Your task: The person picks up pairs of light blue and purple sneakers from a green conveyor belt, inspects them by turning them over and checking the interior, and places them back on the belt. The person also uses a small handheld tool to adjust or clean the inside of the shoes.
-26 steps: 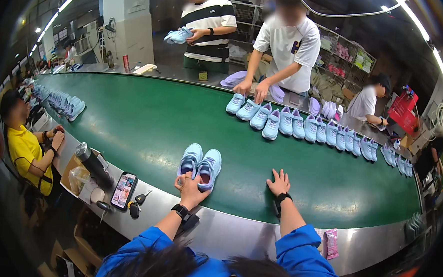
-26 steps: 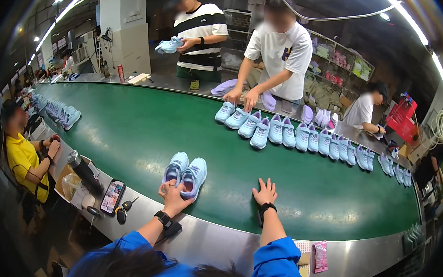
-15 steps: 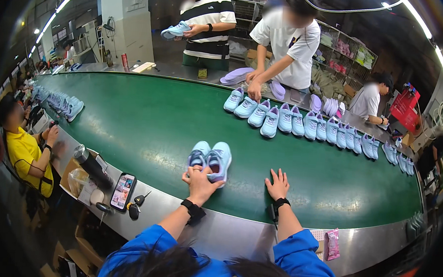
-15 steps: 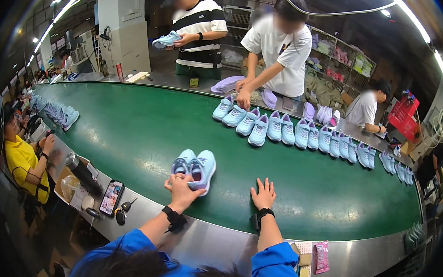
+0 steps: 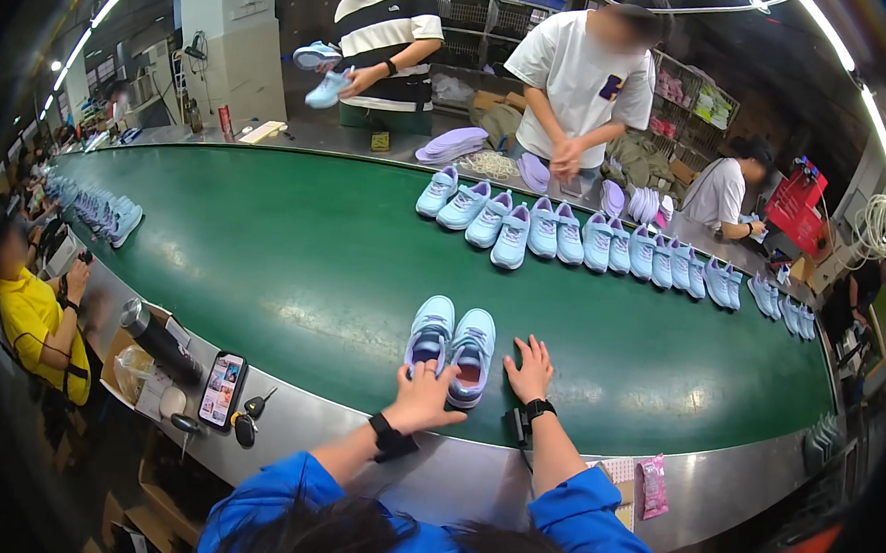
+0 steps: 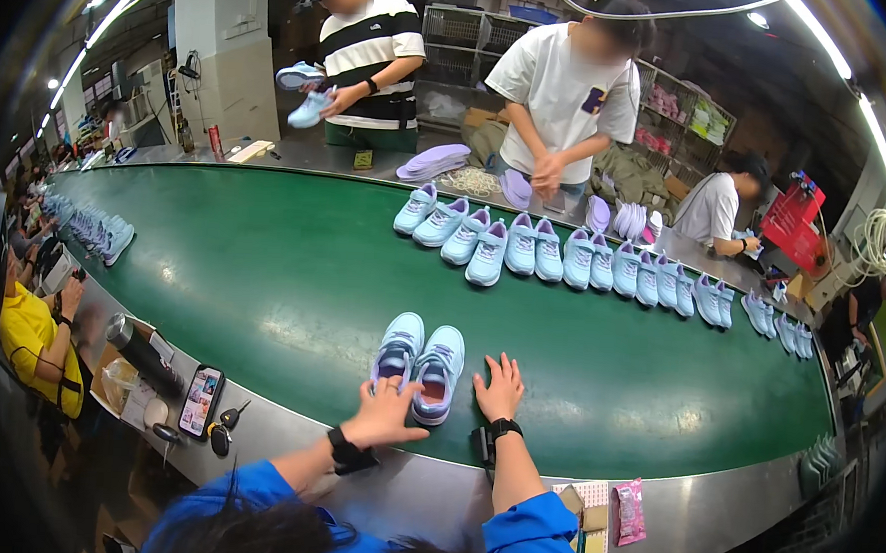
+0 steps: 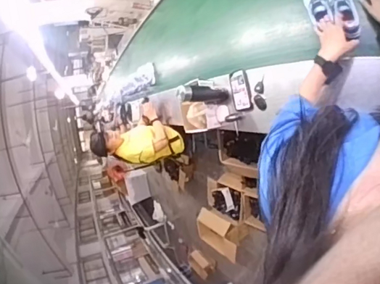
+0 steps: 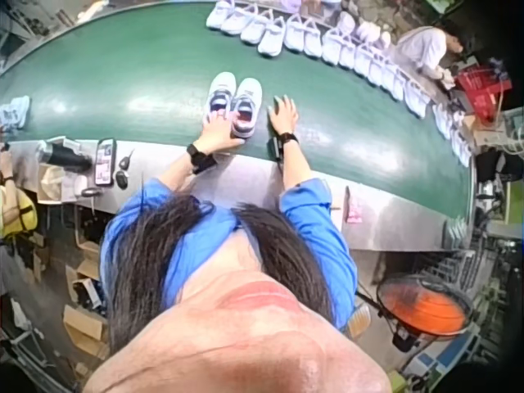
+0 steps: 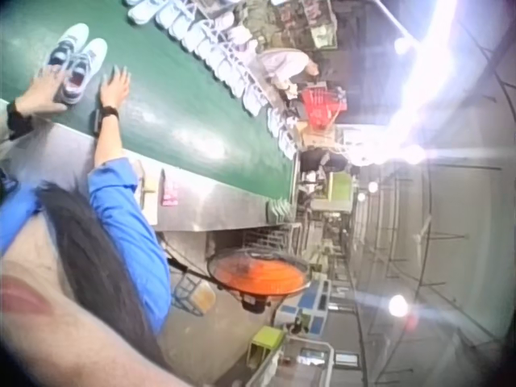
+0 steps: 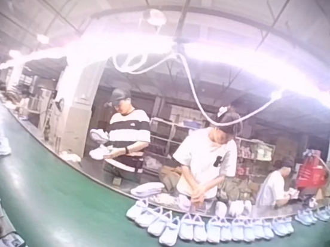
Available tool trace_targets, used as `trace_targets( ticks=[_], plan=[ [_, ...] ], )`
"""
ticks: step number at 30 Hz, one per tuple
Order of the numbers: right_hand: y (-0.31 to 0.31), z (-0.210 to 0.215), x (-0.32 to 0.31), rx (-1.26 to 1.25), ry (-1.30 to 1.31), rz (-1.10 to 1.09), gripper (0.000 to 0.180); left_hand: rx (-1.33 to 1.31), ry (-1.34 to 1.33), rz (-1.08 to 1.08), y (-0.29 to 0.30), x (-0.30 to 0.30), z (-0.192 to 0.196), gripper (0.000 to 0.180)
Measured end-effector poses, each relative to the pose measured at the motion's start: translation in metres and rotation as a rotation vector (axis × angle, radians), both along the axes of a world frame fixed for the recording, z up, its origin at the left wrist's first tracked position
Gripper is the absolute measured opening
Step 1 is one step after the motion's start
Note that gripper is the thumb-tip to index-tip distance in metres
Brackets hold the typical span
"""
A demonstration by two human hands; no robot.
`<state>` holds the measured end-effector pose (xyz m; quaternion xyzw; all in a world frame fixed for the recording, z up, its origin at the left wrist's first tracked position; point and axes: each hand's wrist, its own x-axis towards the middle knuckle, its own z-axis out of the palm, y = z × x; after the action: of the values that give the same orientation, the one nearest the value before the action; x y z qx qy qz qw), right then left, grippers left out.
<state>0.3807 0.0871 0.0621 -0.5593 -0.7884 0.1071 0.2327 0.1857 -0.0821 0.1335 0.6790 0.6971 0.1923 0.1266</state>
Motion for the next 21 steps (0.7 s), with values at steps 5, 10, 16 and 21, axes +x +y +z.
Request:
trace_targets(
  ticks=[5, 10, 16, 21],
  plan=[
    [0.0, -0.002, 0.0, 0.009, 0.0, 0.002, 0.049, 0.151, -0.037, -0.212, 0.066, -0.074, 0.093, 0.032],
    [-0.001, -0.004, -0.005, 0.021, -0.022, 0.008, 0.049, 0.547, 0.21, 0.013, 0.179, -0.176, 0.174, 0.015],
    [0.0, 0.002, -0.006, 0.007, 0.0, 0.021, 0.05, 0.87, -1.304, 0.23, 0.18, -0.181, 0.155, 0.013],
    [-0.001, -0.003, -0.009, -0.01, 0.071, 0.035, 0.049, 0.26, -0.221, -0.18, 0.017, -0.051, 0.092, 0.042]
  ],
)
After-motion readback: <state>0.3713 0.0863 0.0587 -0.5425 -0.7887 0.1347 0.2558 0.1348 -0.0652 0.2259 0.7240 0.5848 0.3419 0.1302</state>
